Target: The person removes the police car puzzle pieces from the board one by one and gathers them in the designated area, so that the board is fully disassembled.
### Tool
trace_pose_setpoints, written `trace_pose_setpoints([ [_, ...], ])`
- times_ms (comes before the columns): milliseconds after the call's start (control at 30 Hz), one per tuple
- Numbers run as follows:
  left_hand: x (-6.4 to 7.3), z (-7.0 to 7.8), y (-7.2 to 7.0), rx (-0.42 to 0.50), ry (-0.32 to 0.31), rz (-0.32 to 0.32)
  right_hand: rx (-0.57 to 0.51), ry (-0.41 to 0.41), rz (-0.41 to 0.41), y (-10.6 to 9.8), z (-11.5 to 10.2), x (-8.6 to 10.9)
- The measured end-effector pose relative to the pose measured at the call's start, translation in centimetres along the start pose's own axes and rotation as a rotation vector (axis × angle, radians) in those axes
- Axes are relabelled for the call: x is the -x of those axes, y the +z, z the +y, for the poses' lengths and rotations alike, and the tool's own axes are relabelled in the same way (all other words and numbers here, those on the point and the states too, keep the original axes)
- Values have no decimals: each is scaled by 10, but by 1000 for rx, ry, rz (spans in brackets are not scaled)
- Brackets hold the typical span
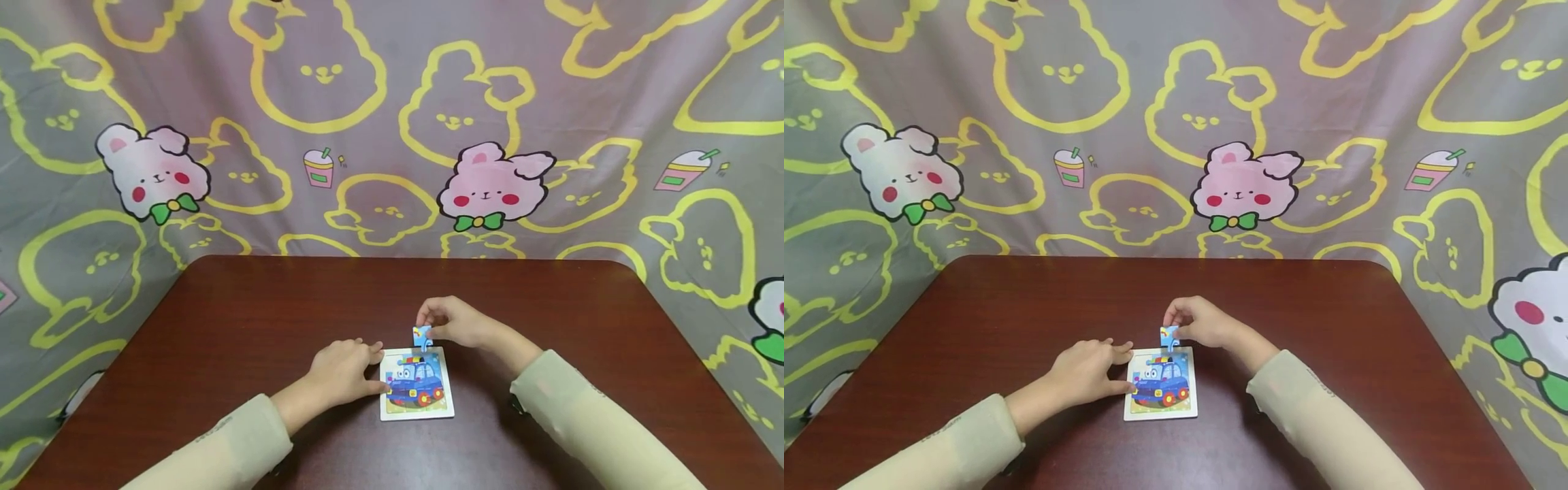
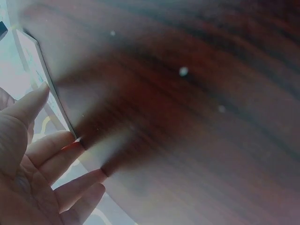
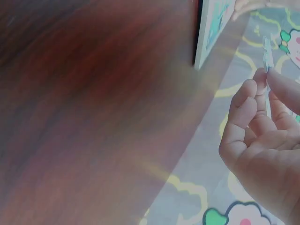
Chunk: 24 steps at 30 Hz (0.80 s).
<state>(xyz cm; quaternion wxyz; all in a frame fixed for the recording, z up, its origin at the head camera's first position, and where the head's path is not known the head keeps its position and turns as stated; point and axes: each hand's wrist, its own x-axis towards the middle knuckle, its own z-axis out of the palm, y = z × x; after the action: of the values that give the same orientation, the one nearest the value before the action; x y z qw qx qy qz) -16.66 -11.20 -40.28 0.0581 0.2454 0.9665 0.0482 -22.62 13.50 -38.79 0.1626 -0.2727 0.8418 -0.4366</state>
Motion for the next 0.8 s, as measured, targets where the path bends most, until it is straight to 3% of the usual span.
trace_pose_setpoints([
  [167, 2, 0, 1, 5, 5, 5, -4, -40, 31, -14, 7, 8],
  [400, 2, -1, 1, 16, 15, 15, -47, 74, 80, -34, 14, 20],
  [800, 2, 1, -1, 25, 22, 19, -70, 100, 70, -41, 38, 35],
])
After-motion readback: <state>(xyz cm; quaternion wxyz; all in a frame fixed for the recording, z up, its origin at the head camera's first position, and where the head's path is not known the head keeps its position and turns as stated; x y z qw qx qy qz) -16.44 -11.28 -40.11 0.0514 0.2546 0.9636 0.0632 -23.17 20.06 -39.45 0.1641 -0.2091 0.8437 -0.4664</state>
